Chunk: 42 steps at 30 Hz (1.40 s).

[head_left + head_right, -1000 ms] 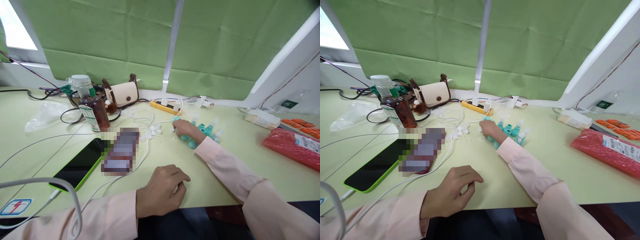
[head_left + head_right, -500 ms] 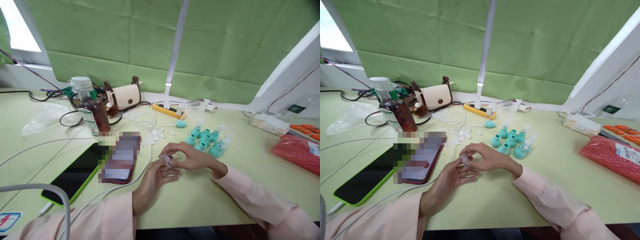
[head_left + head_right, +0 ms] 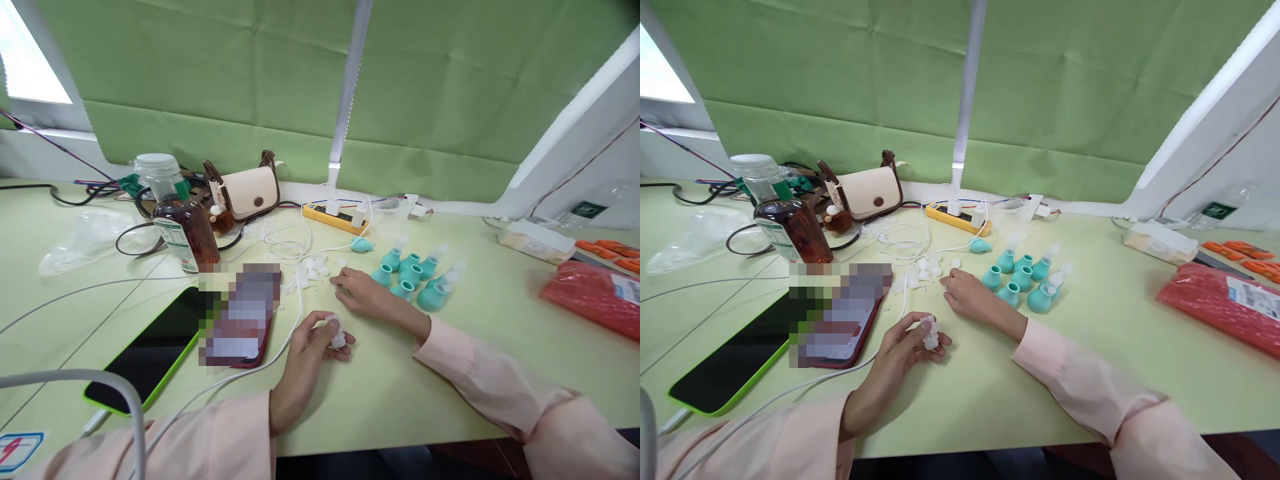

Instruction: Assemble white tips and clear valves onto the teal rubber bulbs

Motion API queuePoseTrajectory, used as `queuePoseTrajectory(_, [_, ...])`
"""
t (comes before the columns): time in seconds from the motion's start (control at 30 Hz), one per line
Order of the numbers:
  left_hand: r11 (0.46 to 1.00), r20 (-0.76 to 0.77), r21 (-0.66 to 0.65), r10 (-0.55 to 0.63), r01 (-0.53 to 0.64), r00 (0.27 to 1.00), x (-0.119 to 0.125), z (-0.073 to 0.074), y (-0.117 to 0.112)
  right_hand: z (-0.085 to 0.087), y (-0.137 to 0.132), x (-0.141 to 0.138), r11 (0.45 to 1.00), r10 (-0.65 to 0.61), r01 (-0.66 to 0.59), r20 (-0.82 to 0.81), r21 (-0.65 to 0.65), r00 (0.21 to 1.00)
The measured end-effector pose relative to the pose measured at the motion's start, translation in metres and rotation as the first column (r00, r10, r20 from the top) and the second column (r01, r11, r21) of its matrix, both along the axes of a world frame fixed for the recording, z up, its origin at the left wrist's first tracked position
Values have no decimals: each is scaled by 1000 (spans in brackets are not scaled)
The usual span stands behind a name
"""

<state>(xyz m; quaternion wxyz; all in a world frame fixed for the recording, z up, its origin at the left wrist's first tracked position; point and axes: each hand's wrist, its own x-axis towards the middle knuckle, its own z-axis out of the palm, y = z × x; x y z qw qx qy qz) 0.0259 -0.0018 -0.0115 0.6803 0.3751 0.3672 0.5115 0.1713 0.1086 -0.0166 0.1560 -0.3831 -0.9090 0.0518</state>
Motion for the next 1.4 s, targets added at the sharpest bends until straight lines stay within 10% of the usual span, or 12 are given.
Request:
queuePoseTrajectory(0.23, [999, 34, 43, 23, -24, 999, -6, -7, 9, 14, -8, 0, 999, 35, -35, -50, -4, 998])
queuePoseTrajectory(0.43, [999, 85, -33, -10, 13, 996, -13, -5, 9, 37, -57, 11, 982, 138, -181, -455, -51, 880])
queuePoseTrajectory(1.4, [987, -12, -162, 9, -10, 1000, -11, 2, 9, 14, -87, -1, 983, 183, -147, -599, 110, 780])
